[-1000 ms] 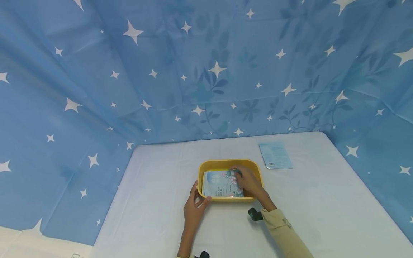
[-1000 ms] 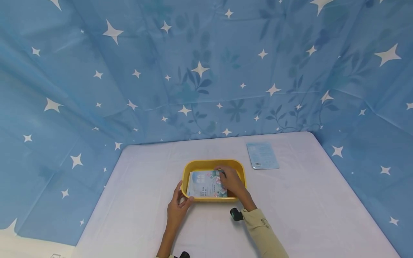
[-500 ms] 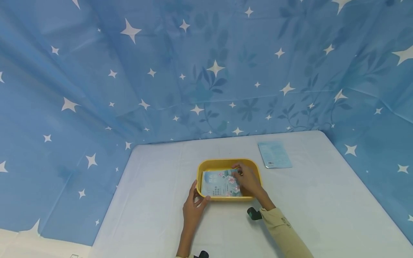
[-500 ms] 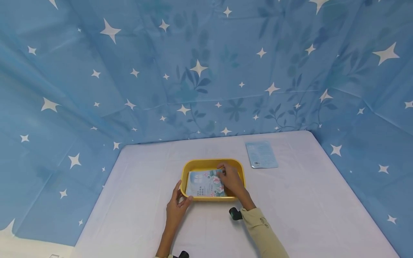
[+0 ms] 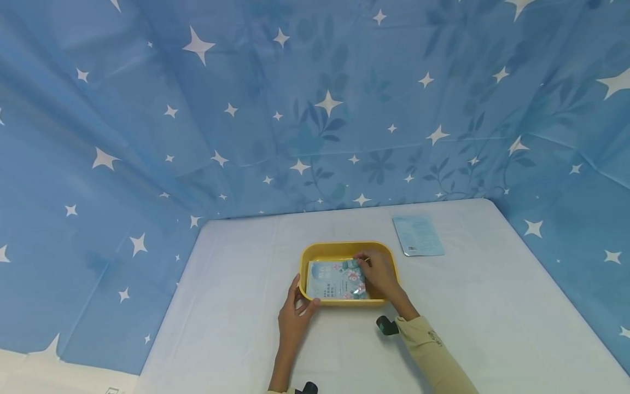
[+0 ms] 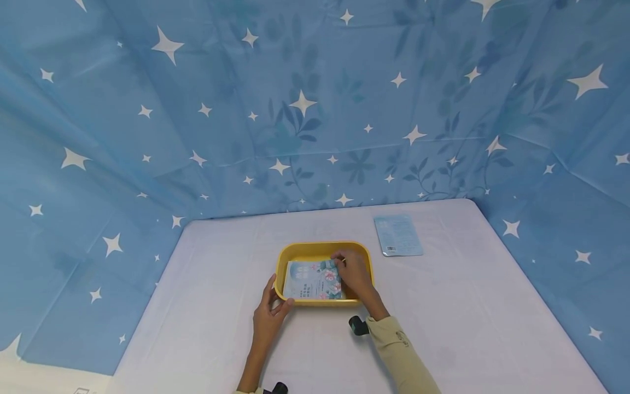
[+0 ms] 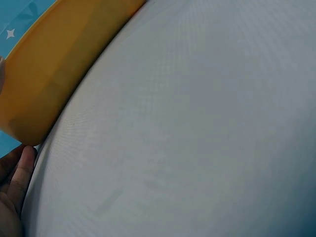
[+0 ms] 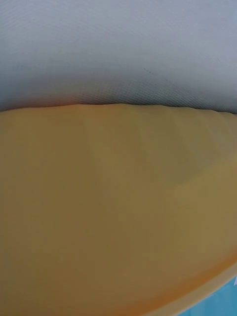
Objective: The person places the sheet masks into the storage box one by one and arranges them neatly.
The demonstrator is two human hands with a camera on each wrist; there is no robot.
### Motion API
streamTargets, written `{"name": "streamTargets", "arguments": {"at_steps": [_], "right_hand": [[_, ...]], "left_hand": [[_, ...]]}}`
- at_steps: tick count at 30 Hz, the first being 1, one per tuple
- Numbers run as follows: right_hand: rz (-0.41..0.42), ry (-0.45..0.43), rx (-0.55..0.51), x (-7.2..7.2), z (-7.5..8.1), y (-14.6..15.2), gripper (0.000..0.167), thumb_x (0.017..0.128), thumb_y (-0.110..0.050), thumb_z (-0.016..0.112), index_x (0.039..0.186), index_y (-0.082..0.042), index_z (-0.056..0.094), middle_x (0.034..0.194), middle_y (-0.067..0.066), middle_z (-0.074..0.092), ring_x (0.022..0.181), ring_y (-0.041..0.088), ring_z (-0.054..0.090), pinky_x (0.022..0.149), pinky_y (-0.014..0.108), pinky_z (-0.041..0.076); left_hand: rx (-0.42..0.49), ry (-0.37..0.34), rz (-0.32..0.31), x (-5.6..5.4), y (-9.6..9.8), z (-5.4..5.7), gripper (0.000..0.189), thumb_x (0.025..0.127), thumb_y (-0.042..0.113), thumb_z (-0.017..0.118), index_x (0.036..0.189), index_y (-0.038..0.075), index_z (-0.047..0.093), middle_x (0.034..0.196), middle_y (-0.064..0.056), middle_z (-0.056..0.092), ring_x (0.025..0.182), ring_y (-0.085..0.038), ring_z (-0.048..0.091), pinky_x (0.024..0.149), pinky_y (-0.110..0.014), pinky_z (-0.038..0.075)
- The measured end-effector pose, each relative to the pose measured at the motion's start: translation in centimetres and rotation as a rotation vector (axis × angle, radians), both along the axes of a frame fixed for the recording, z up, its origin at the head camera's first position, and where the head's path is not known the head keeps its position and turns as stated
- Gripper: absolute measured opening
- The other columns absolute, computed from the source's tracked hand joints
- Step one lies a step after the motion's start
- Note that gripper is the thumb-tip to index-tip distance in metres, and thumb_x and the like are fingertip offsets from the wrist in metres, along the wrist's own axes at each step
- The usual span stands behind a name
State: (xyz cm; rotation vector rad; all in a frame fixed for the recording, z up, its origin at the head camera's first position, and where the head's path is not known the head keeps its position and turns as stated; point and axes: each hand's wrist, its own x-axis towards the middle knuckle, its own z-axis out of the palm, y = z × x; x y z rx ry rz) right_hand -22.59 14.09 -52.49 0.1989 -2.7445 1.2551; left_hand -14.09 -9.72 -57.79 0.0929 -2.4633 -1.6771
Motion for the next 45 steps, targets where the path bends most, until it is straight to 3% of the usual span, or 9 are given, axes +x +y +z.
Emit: {"name": "streamTargets", "arguments": {"at_steps": [6,15,23,31,45], "right_hand": [[-0.001,-0.043,-0.014,0.09,0.23,-0.27,0.012,0.094,-0.006,0.062,0.103,-0.007,0.071,0.102,0.009,0.071,0.092,0.022,0.064,0.087,0.042,0.058],[-0.029,-0.067,-0.008,-0.13,0.23,-0.33,0.011,0.093,-0.004,0.063,0.100,-0.006,0.070,0.099,0.009,0.071,0.088,0.020,0.063,0.084,0.041,0.058],[-0.057,-0.049,-0.001,-0.18,0.13,-0.04,0.015,0.092,-0.003,0.064,0.105,-0.003,0.070,0.109,0.015,0.068,0.085,0.024,0.063,0.074,0.038,0.057],[-0.063,-0.027,0.004,-0.12,0.05,-0.21,0.011,0.094,-0.006,0.062,0.103,-0.003,0.069,0.102,0.012,0.069,0.092,0.024,0.065,0.084,0.042,0.059],[-0.090,-0.058,0.018,0.02,0.13,-0.40,0.012,0.096,-0.011,0.061,0.102,-0.003,0.067,0.097,0.011,0.069,0.085,0.022,0.060,0.083,0.040,0.058]], "left_hand": [[-0.001,0.000,0.001,0.07,-0.04,-0.01,0.080,0.083,0.040,0.077,0.149,0.041,0.033,0.139,0.000,0.056,0.125,-0.018,0.057,0.093,-0.020,0.054],[0.005,0.029,-0.004,0.02,0.01,0.16,0.080,0.083,0.039,0.077,0.150,0.038,0.034,0.136,-0.003,0.058,0.124,-0.019,0.058,0.092,-0.020,0.055],[0.012,0.041,-0.002,0.18,0.10,0.51,0.079,0.084,0.037,0.077,0.150,0.037,0.034,0.134,-0.003,0.059,0.123,-0.020,0.059,0.091,-0.020,0.055],[0.006,0.043,-0.003,0.18,0.04,0.39,0.079,0.083,0.038,0.077,0.150,0.036,0.034,0.137,-0.003,0.057,0.123,-0.021,0.059,0.091,-0.020,0.055],[-0.002,0.070,0.001,0.31,0.06,0.42,0.079,0.083,0.037,0.077,0.150,0.035,0.035,0.132,-0.006,0.060,0.121,-0.024,0.060,0.090,-0.024,0.057]]}}
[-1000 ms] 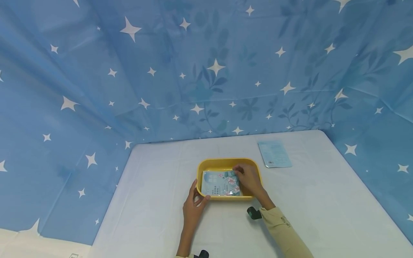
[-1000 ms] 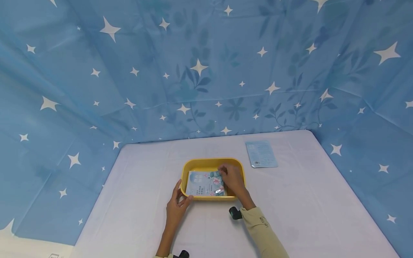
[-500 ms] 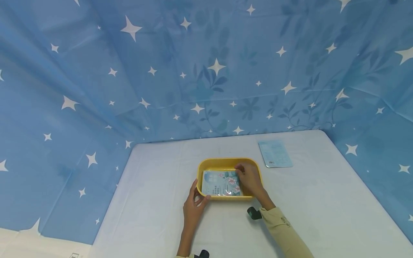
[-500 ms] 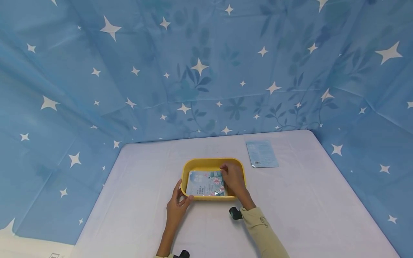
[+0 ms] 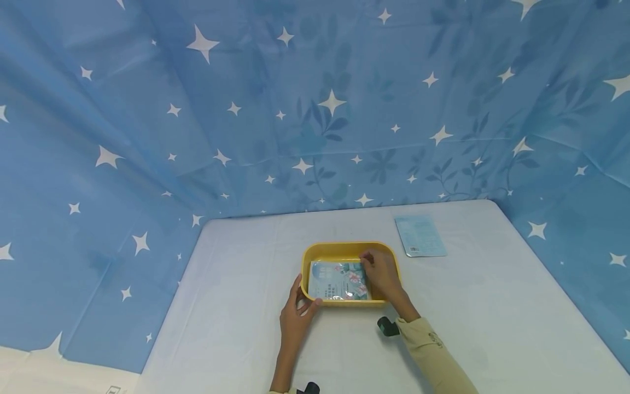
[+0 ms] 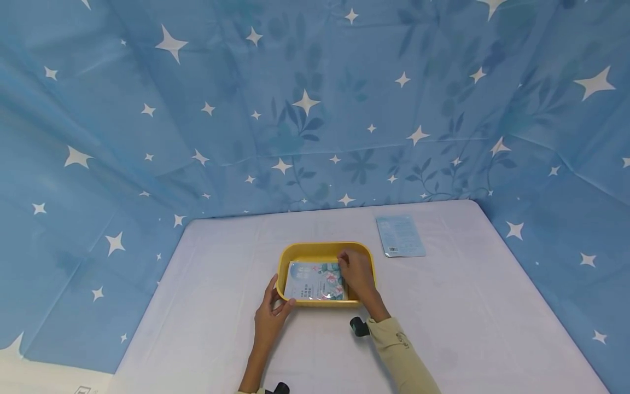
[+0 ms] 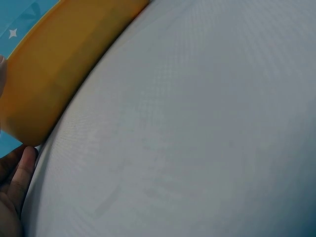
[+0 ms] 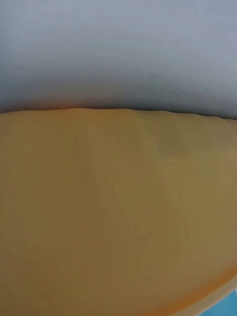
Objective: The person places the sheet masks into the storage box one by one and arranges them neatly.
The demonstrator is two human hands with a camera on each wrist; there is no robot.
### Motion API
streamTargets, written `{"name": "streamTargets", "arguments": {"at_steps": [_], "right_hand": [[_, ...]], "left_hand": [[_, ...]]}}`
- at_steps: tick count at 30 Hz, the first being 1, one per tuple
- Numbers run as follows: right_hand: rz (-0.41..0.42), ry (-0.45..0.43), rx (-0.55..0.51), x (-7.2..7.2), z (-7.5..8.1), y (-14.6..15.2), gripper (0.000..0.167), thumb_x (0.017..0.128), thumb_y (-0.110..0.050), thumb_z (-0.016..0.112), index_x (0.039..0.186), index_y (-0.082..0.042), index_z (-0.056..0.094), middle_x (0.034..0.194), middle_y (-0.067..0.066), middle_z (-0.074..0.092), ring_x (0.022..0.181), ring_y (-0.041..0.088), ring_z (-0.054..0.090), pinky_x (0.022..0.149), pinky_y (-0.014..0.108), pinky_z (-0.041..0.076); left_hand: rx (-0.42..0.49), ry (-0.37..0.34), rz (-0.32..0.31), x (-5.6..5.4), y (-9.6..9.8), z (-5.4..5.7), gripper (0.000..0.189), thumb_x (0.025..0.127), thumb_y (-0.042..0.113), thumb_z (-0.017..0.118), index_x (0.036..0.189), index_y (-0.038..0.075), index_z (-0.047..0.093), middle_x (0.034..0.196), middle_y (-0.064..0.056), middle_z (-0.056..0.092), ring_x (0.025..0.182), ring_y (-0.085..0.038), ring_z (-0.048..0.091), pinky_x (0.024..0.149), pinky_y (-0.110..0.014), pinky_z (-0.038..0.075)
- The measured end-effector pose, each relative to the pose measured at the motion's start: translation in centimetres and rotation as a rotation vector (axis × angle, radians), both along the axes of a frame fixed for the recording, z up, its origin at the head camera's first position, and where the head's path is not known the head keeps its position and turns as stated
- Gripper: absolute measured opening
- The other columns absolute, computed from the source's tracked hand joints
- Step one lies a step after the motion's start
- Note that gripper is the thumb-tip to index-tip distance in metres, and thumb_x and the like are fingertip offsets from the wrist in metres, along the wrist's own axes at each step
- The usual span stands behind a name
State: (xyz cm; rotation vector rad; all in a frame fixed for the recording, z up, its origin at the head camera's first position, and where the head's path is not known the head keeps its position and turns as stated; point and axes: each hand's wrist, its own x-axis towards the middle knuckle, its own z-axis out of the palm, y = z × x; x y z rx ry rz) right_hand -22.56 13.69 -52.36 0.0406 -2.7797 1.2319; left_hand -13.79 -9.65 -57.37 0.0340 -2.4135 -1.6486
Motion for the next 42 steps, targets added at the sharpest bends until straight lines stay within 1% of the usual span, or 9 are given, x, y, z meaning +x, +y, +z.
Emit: {"name": "streamTargets", "arguments": {"at_steps": [6,10,15,20,25,31,34,38,42], "right_hand": [[0.007,0.021,0.001,-0.07,-0.04,0.14,0.011,0.095,-0.009,0.062,0.100,-0.003,0.068,0.093,0.010,0.069,0.082,0.020,0.060,0.079,0.038,0.058],[0.020,0.039,0.003,-0.09,-0.11,0.19,0.010,0.095,-0.009,0.062,0.100,-0.002,0.069,0.094,0.009,0.070,0.084,0.020,0.062,0.080,0.039,0.059],[0.017,0.022,0.009,-0.10,0.00,0.13,0.014,0.096,-0.012,0.061,0.103,-0.002,0.068,0.098,0.010,0.070,0.088,0.022,0.063,0.084,0.041,0.059],[0.011,0.021,0.019,-0.09,0.32,0.08,0.014,0.097,-0.013,0.061,0.102,-0.002,0.069,0.096,0.010,0.070,0.085,0.022,0.061,0.082,0.040,0.059],[0.006,0.026,0.020,-0.01,0.34,-0.01,0.015,0.097,-0.014,0.061,0.102,-0.002,0.069,0.096,0.010,0.070,0.084,0.021,0.061,0.082,0.041,0.059],[0.004,0.003,0.006,0.21,0.13,0.00,0.018,0.099,-0.017,0.058,0.105,-0.003,0.068,0.100,0.010,0.070,0.088,0.021,0.062,0.084,0.040,0.058],[-0.006,0.005,-0.013,0.35,0.18,0.10,0.020,0.100,-0.018,0.056,0.107,-0.005,0.068,0.102,0.009,0.069,0.091,0.021,0.062,0.084,0.040,0.058],[-0.006,0.057,-0.069,0.55,0.51,0.31,0.019,0.100,-0.018,0.055,0.106,-0.005,0.067,0.101,0.008,0.068,0.093,0.021,0.063,0.081,0.037,0.057],[0.004,0.177,-0.127,0.74,0.73,0.74,0.019,0.099,-0.016,0.057,0.104,-0.002,0.069,0.096,0.008,0.070,0.089,0.021,0.066,0.074,0.034,0.058]], "left_hand": [[-0.007,-0.017,0.006,-0.05,0.05,-0.02,0.079,0.083,0.038,0.077,0.150,0.035,0.036,0.135,-0.005,0.059,0.122,-0.023,0.059,0.090,-0.023,0.056],[-0.005,-0.034,0.008,-0.07,0.01,-0.06,0.079,0.083,0.039,0.077,0.150,0.036,0.035,0.138,-0.002,0.058,0.124,-0.021,0.058,0.091,-0.021,0.056],[-0.001,-0.046,0.005,-0.18,-0.05,-0.10,0.079,0.083,0.040,0.077,0.150,0.039,0.034,0.138,-0.001,0.057,0.125,-0.020,0.057,0.092,-0.020,0.055],[0.001,-0.040,0.002,-0.24,-0.08,-0.02,0.079,0.083,0.039,0.077,0.149,0.040,0.034,0.137,-0.002,0.058,0.125,-0.020,0.058,0.092,-0.020,0.055],[0.012,-0.032,-0.005,-0.21,-0.12,-0.14,0.079,0.083,0.038,0.077,0.150,0.038,0.035,0.136,-0.003,0.058,0.124,-0.020,0.058,0.092,-0.020,0.055],[0.000,-0.039,-0.005,0.00,-0.09,-0.48,0.079,0.083,0.042,0.076,0.150,0.039,0.033,0.137,-0.001,0.058,0.124,-0.020,0.058,0.092,-0.020,0.055],[-0.004,-0.043,-0.003,0.06,-0.06,-0.50,0.079,0.083,0.042,0.076,0.150,0.040,0.033,0.137,-0.001,0.058,0.124,-0.019,0.058,0.092,-0.021,0.055],[-0.001,-0.043,-0.002,0.04,-0.04,-0.36,0.080,0.083,0.041,0.077,0.150,0.039,0.033,0.137,-0.001,0.058,0.124,-0.020,0.057,0.092,-0.021,0.055],[0.003,-0.044,-0.005,-0.03,-0.02,-0.23,0.080,0.083,0.041,0.077,0.150,0.040,0.033,0.137,-0.001,0.058,0.124,-0.019,0.057,0.092,-0.021,0.055]]}}
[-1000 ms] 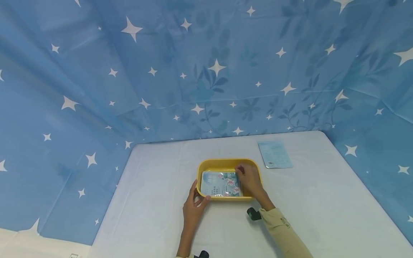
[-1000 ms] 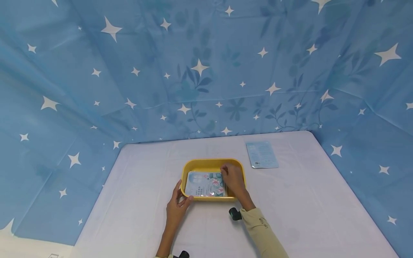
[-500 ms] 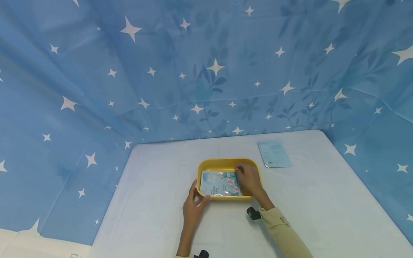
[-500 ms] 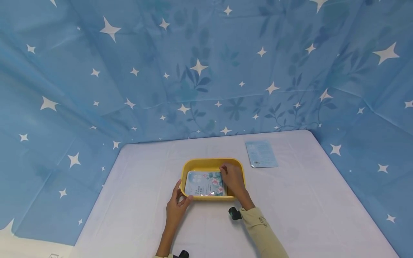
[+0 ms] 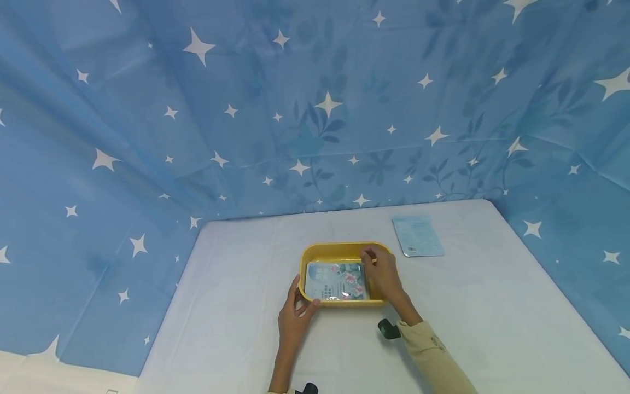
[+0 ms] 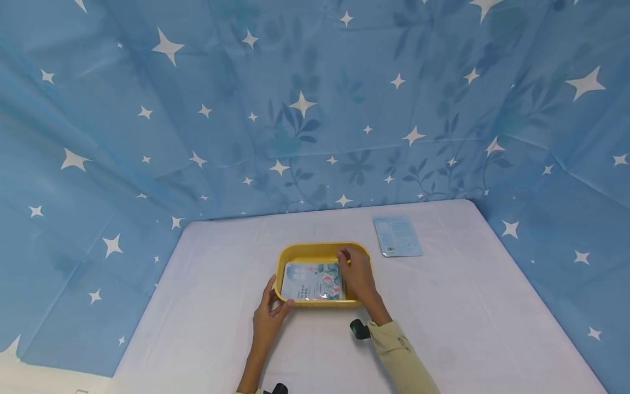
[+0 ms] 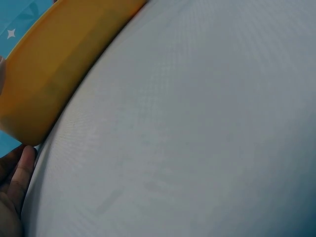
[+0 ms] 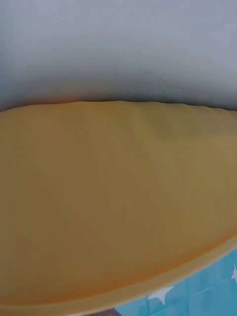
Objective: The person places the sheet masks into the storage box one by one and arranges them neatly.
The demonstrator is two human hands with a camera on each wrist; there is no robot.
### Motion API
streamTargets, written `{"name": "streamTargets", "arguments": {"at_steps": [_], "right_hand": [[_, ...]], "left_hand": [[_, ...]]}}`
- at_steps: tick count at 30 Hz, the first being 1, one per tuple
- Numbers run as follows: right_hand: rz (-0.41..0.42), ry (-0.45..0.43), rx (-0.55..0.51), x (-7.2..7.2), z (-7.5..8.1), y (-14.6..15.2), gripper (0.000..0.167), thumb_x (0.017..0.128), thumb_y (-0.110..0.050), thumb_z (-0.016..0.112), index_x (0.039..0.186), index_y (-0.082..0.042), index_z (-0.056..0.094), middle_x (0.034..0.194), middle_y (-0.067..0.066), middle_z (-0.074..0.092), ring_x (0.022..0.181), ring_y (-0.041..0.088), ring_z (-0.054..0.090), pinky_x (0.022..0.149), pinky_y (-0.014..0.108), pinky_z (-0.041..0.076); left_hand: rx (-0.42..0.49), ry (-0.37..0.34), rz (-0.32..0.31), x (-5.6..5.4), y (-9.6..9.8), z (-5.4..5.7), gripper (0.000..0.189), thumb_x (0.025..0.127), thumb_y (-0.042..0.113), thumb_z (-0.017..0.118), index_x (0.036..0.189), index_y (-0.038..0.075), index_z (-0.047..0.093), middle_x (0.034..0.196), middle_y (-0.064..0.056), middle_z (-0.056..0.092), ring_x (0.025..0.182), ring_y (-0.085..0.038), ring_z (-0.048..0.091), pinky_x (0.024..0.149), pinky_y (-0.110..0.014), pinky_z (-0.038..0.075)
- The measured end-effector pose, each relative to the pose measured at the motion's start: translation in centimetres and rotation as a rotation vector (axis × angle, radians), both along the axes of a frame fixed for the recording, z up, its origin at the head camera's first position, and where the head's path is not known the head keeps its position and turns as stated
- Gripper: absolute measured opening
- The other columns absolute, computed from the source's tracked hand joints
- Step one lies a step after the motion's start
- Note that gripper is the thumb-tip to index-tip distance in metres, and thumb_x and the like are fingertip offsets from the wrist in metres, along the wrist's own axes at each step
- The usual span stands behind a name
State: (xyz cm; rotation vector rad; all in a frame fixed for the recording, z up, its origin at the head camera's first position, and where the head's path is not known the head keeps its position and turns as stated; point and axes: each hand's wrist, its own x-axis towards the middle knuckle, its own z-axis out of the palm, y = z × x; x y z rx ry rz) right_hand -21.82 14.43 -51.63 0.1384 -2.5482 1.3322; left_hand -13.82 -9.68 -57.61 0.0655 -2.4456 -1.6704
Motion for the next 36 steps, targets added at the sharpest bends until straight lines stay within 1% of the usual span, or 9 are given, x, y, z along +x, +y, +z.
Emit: {"name": "streamTargets", "arguments": {"at_steps": [7,11,14,16,19,25,28,32,36], "right_hand": [[-0.054,0.247,-0.018,0.1,-0.5,1.3,0.012,0.096,-0.010,0.062,0.098,0.000,0.069,0.082,0.008,0.071,0.074,0.021,0.068,0.063,0.024,0.058],[-0.117,0.337,-0.061,0.2,-0.5,2.0,0.012,0.095,-0.007,0.062,0.096,0.002,0.069,0.078,0.010,0.070,0.067,0.023,0.067,0.060,0.012,0.053],[-0.178,0.363,-0.078,0.4,-0.7,2.6,0.013,0.095,-0.008,0.061,0.098,0.003,0.069,0.080,0.012,0.070,0.068,0.024,0.066,0.061,0.003,0.046],[-0.223,0.359,-0.090,0.5,-0.9,3.2,0.015,0.096,-0.009,0.060,0.099,0.003,0.069,0.082,0.014,0.070,0.069,0.024,0.065,0.062,-0.001,0.042],[-0.292,0.326,-0.113,0.7,-1.4,4.1,0.017,0.097,-0.011,0.060,0.102,0.002,0.069,0.084,0.014,0.070,0.069,0.019,0.064,0.062,-0.001,0.041],[-0.378,0.233,-0.152,1.3,-2.8,6.1,0.016,0.097,-0.011,0.059,0.101,0.001,0.069,0.083,0.012,0.071,0.068,-0.010,0.055,0.059,0.000,0.043],[-0.401,0.188,-0.150,1.7,-3.6,6.9,0.016,0.097,-0.010,0.058,0.101,0.001,0.069,0.083,0.013,0.072,0.068,-0.017,0.050,0.059,0.000,0.042],[-0.431,0.101,-0.123,2.4,-4.4,7.7,0.018,0.098,-0.014,0.057,0.104,-0.001,0.068,0.087,0.012,0.073,0.072,-0.016,0.049,0.063,0.001,0.040],[-0.445,0.017,-0.107,2.9,-4.9,8.1,0.022,0.099,-0.016,0.053,0.106,-0.002,0.068,0.092,0.014,0.073,0.081,0.005,0.061,0.068,0.004,0.039]], "left_hand": [[-0.011,0.008,-0.001,0.0,0.0,0.0,0.079,0.083,0.042,0.076,0.150,0.040,0.033,0.138,0.000,0.057,0.124,-0.019,0.057,0.092,-0.020,0.055],[-0.015,0.001,0.002,0.0,-0.1,0.0,0.079,0.083,0.045,0.075,0.150,0.041,0.032,0.138,-0.001,0.057,0.125,-0.020,0.057,0.092,-0.018,0.054],[-0.010,-0.005,0.002,0.0,-0.2,0.0,0.079,0.083,0.046,0.075,0.149,0.042,0.032,0.138,-0.001,0.057,0.125,-0.020,0.057,0.092,-0.018,0.054],[-0.007,-0.005,0.001,0.0,-0.2,0.0,0.079,0.083,0.047,0.075,0.149,0.042,0.032,0.139,-0.001,0.056,0.126,-0.020,0.057,0.092,-0.019,0.054],[-0.010,-0.007,-0.001,0.0,-0.2,0.0,0.080,0.083,0.047,0.075,0.150,0.042,0.032,0.139,0.000,0.056,0.126,-0.019,0.056,0.092,-0.018,0.054],[-0.015,-0.014,0.008,0.0,-0.1,-0.1,0.080,0.083,0.045,0.076,0.149,0.042,0.033,0.137,0.001,0.057,0.124,-0.018,0.057,0.091,-0.017,0.054],[-0.012,-0.013,0.010,0.0,-0.1,-0.1,0.080,0.083,0.043,0.077,0.149,0.042,0.033,0.137,0.001,0.057,0.124,-0.019,0.057,0.091,-0.018,0.054],[-0.010,-0.017,0.008,-0.1,-0.1,-0.1,0.080,0.083,0.042,0.077,0.149,0.043,0.032,0.139,0.001,0.056,0.126,-0.019,0.056,0.092,-0.019,0.054],[-0.016,-0.019,0.005,-0.1,-0.1,-0.2,0.080,0.083,0.043,0.076,0.149,0.043,0.032,0.140,0.001,0.056,0.126,-0.018,0.056,0.092,-0.018,0.054]]}}
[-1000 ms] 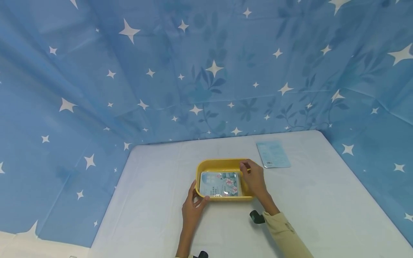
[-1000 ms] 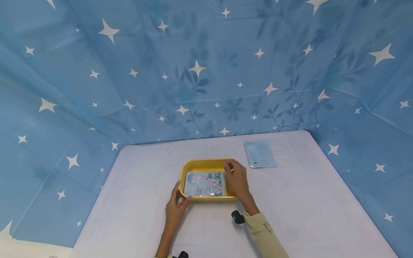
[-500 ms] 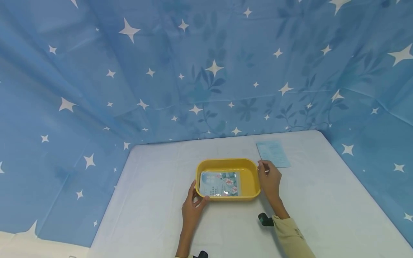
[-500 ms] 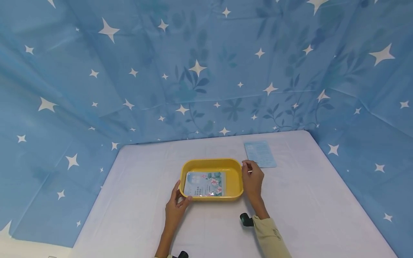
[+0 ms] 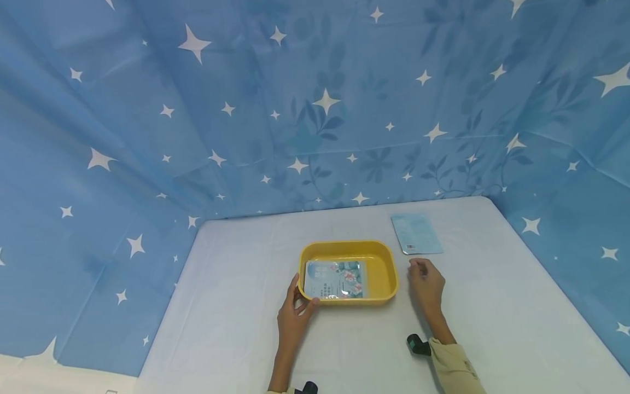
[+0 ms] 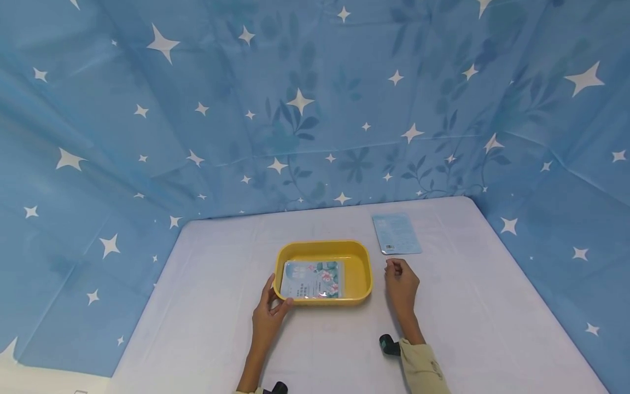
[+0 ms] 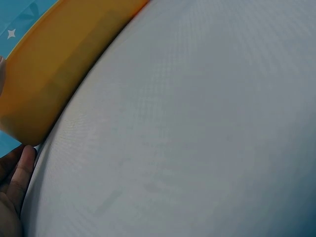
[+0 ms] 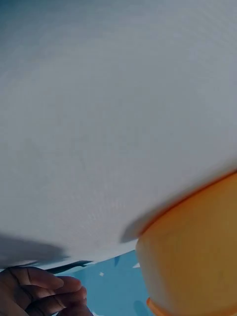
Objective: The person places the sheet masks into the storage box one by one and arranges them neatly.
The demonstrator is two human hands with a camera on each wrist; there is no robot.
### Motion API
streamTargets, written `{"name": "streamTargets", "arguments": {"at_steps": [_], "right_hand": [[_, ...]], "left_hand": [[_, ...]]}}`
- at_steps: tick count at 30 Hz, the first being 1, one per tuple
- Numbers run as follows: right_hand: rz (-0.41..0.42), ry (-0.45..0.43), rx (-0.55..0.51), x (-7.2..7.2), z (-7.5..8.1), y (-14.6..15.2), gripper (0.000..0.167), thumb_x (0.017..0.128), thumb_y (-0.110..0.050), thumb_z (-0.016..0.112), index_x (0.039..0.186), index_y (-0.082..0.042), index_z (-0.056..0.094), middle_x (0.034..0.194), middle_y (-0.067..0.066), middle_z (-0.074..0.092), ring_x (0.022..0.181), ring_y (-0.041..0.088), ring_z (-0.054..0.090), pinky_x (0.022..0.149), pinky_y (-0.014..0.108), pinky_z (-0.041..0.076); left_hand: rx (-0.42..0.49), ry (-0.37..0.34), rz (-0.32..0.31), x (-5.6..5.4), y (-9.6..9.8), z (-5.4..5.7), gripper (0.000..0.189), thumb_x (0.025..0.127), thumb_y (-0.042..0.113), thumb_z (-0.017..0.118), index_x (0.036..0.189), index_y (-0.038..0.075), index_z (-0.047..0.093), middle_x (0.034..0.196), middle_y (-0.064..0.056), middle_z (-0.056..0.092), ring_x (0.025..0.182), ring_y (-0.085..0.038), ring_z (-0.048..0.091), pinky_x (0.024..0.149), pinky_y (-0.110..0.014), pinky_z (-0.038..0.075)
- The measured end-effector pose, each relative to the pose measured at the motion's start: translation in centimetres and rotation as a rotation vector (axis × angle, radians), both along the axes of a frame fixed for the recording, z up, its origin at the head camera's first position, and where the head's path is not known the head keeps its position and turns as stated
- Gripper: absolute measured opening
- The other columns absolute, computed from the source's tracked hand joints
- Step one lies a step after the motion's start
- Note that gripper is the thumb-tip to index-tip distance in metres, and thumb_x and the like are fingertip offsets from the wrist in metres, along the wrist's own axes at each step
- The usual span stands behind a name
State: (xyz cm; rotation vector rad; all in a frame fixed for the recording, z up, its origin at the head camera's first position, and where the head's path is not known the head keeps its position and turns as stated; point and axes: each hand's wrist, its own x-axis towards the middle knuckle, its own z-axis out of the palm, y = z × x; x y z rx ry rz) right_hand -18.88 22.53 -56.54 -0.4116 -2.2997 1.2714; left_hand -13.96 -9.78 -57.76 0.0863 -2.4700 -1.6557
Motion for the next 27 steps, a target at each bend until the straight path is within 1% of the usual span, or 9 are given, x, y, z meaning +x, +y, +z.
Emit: {"name": "streamTargets", "arguments": {"at_steps": [3,4,8,12,19,23,27], "right_hand": [[0.003,-0.018,0.012,0.1,-0.2,0.2,0.022,0.099,-0.015,0.052,0.105,-0.001,0.067,0.094,0.015,0.072,0.085,0.023,0.066,0.068,0.004,0.038],[0.005,-0.019,0.011,0.1,-0.3,0.2,0.022,0.099,-0.015,0.052,0.105,-0.001,0.067,0.094,0.015,0.073,0.086,0.026,0.066,0.068,0.003,0.038],[0.007,-0.022,0.015,-0.1,-0.3,0.4,0.021,0.099,-0.015,0.053,0.105,-0.001,0.067,0.093,0.014,0.073,0.086,0.026,0.066,0.067,0.005,0.039],[-0.003,-0.055,0.021,-0.4,-0.4,0.6,0.021,0.099,-0.016,0.052,0.105,-0.002,0.067,0.093,0.013,0.073,0.086,0.024,0.066,0.068,0.006,0.039],[0.005,-0.069,0.041,-0.7,-0.1,0.8,0.024,0.101,-0.018,0.050,0.106,-0.002,0.067,0.092,0.015,0.072,0.082,0.027,0.067,0.063,0.009,0.043],[-0.002,-0.087,0.047,-0.8,-0.2,1.1,0.024,0.101,-0.019,0.050,0.106,-0.003,0.067,0.092,0.014,0.072,0.082,0.025,0.067,0.063,0.011,0.044],[0.000,-0.088,0.068,-1.1,0.0,1.7,0.023,0.101,-0.018,0.050,0.104,-0.001,0.066,0.089,0.015,0.072,0.080,0.026,0.066,0.061,0.014,0.045]], "left_hand": [[0.003,0.004,-0.001,0.0,0.0,0.0,0.079,0.083,0.043,0.076,0.149,0.043,0.032,0.139,0.000,0.056,0.125,-0.019,0.056,0.091,-0.018,0.054],[0.006,0.008,-0.002,0.0,0.0,0.0,0.079,0.083,0.042,0.076,0.149,0.042,0.032,0.139,-0.001,0.056,0.125,-0.019,0.056,0.091,-0.018,0.055],[0.015,0.016,-0.004,0.1,0.0,0.1,0.079,0.083,0.043,0.076,0.150,0.041,0.033,0.139,-0.001,0.056,0.126,-0.020,0.056,0.091,-0.017,0.054],[0.013,0.018,-0.006,0.0,0.0,0.2,0.080,0.083,0.044,0.076,0.150,0.040,0.033,0.138,-0.001,0.056,0.125,-0.019,0.056,0.090,-0.017,0.054],[0.004,0.063,-0.011,-0.1,0.0,0.3,0.080,0.085,0.039,0.075,0.152,0.032,0.033,0.136,-0.005,0.058,0.123,-0.023,0.058,0.088,-0.021,0.057],[0.008,0.051,-0.010,-0.2,0.0,0.2,0.080,0.084,0.041,0.076,0.152,0.033,0.033,0.136,-0.003,0.058,0.123,-0.021,0.057,0.088,-0.018,0.056],[0.010,0.039,-0.011,-0.1,0.1,0.0,0.080,0.084,0.042,0.076,0.151,0.035,0.033,0.136,-0.002,0.058,0.124,-0.020,0.057,0.089,-0.017,0.055]]}}
